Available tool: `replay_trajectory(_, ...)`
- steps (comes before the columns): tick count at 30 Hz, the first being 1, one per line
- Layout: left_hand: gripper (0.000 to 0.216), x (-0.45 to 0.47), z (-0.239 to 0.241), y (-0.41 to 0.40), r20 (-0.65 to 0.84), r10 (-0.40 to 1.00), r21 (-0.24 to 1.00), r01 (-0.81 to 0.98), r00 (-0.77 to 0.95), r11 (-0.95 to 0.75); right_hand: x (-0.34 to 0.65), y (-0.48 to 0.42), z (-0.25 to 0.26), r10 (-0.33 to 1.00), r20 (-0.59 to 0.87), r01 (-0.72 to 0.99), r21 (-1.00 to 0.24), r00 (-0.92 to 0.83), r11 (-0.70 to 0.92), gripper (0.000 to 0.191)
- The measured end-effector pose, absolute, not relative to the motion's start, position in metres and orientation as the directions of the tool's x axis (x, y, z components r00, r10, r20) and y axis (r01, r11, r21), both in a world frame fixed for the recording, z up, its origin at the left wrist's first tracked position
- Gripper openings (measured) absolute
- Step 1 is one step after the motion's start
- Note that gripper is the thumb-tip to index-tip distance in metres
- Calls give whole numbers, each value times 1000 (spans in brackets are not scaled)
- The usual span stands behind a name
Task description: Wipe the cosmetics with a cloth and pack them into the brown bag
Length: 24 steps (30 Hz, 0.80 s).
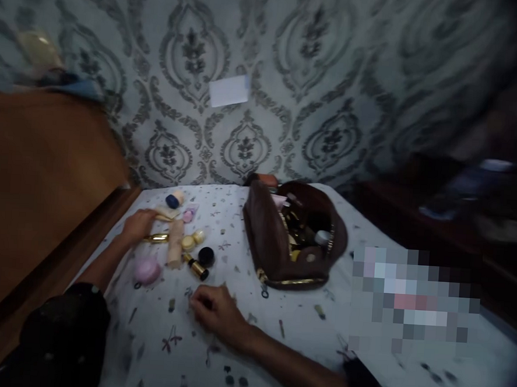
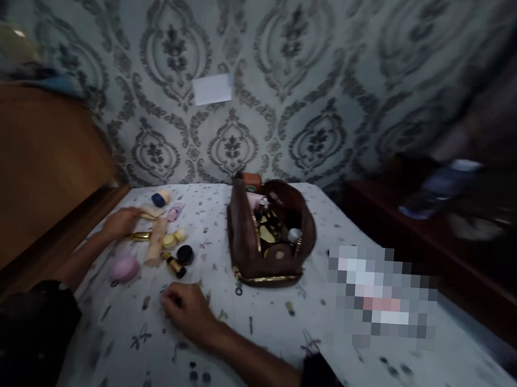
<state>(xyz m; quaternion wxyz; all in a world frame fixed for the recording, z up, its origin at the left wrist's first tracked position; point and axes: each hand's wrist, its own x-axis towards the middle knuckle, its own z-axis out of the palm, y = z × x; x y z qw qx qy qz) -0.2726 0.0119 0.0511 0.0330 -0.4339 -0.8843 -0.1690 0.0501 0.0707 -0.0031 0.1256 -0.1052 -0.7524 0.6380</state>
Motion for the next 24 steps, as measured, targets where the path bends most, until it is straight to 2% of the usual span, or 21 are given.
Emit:
replay_trajectory(4, 39, -281, 49, 26, 81, 830, -1, 833, -552, 554, 47, 75, -12, 347, 64, -14, -989, -936, 144, 14)
replay_trajectory(7, 38, -280, 55, 29, 19, 838, -162, 826, -545, 540, 44, 76, -19, 354, 57, -24, -995, -934, 98, 14)
replay_trajectory(11, 34, -260, 76, 17, -41, 806, -268, 784, -590, 560, 44, 76, -21, 342, -10, -13, -998, -940, -63, 16)
replay_trajectory(13, 38, -240, 87, 4, -20, 783, -291, 753, -621, 590, 43, 78, -21, 335, -33, -18, -989, -942, -149, 16)
replay_trajectory(15, 45, -215, 91, -11, 103, 774, -264, 733, -625, 627, 43, 81, -19, 356, -19, -63, -974, -934, -217, 19)
replay_trajectory(17, 45, -186, 86, -27, 208, 795, -130, 790, -569, 599, 43, 84, -17, 412, 11, -134, -953, -911, -270, 36)
replay_trajectory(20, 38, -141, 66, -44, 153, 927, 16, 939, -343, 344, 45, 88, -11, 480, 36, -221, -916, -877, -335, 62)
replay_trajectory(22, 33, -112, 51, -49, 97, 970, 48, 974, -225, 221, 48, 89, -7, 486, 46, -247, -901, -873, -357, 63)
replay_trajectory(24, 31, -87, 40, -48, 70, 976, 104, 974, -207, 199, 53, 90, -7, 487, 41, -250, -893, -873, -374, 60)
